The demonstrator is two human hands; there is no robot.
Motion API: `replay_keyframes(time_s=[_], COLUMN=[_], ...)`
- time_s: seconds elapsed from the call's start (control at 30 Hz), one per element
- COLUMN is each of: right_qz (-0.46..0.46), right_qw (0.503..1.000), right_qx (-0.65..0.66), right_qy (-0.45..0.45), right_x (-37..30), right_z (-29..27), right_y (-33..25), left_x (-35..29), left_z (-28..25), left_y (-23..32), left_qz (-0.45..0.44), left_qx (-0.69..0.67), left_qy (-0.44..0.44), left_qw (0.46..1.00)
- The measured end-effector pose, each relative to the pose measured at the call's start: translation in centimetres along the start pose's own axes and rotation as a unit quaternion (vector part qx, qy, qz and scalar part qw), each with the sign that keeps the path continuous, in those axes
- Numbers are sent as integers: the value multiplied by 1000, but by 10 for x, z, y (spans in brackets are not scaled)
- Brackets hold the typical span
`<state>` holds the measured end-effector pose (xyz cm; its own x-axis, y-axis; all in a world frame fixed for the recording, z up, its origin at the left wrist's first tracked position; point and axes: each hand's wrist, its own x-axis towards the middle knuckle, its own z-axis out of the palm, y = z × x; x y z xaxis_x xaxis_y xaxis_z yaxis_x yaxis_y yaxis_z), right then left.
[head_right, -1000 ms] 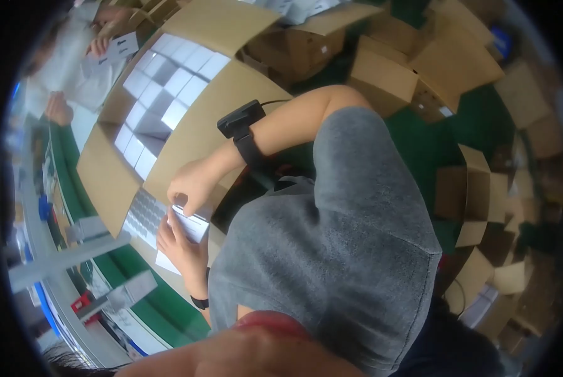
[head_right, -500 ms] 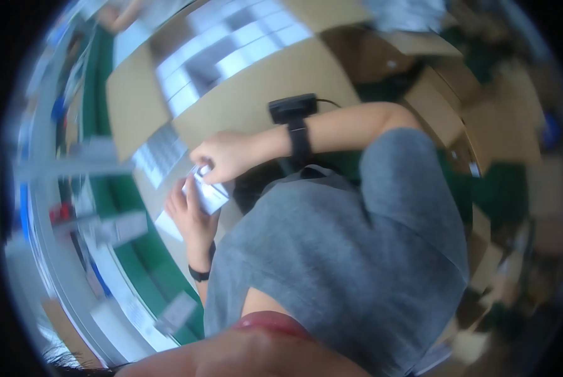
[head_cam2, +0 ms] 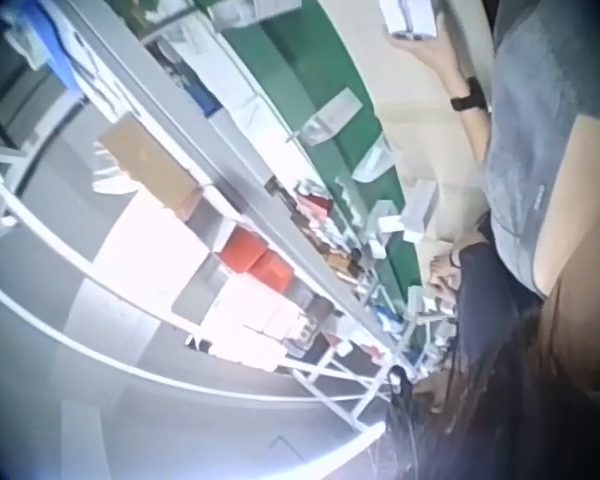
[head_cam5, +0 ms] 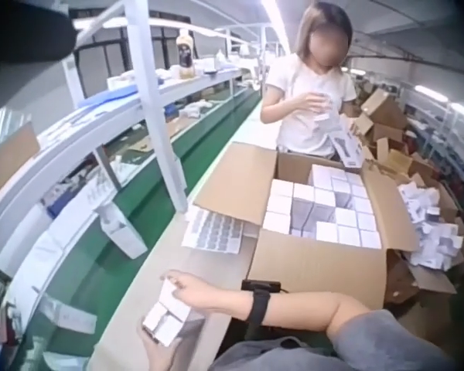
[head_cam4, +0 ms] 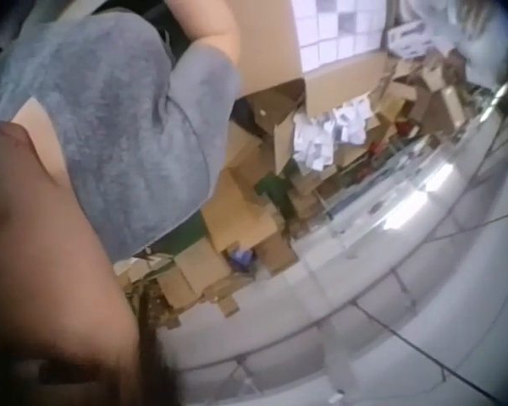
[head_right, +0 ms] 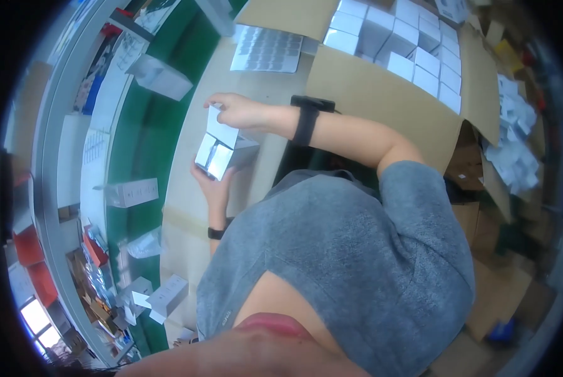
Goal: The person packs handheld fans by hand, placing each fan into a bubble wrap sleeve and then into a white box. They then place the boxed fans into a larger cardboard shipping box, repeating the process for several units.
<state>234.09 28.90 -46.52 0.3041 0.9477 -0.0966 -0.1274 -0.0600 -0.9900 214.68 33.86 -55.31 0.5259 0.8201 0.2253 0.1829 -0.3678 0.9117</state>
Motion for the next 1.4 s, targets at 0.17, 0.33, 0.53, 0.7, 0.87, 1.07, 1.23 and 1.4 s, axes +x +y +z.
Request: replay_keyframes(time_s=[0.17,0.33,0.53,0.7,0.87,1.07,1.23,1.4], right_qz=[73,-371,-459,-405,-402,-402,-331,-385], right_qw=[993,799,669,658,734,748,698,680], right_qx=[73,-459,-575,-619,-544,-526,-628,-619], right_qy=[-60,114,-111,-141,-64,-40,-93,-84], right_x=[26,-3,-32,-38,-60,-60,-26,-18], right_z=[-13,7,45,29,11,18,35,45], right_y=[12,3,19,6,40,33,13,10], left_x=[23,39,45,43,36,20,22,22], left_z=[-26,-32,-35,-48,-45,-31,-25,-34], left_y=[34,19,4,3,17,32,36,39], left_qz=[6,62,64,20,44,365,316,268], left_qx=[185,260,134,162,146,249,352,329], left_qy=[-94,-69,-7,3,65,24,-1,-7], left_qw=[978,961,989,987,986,897,881,905])
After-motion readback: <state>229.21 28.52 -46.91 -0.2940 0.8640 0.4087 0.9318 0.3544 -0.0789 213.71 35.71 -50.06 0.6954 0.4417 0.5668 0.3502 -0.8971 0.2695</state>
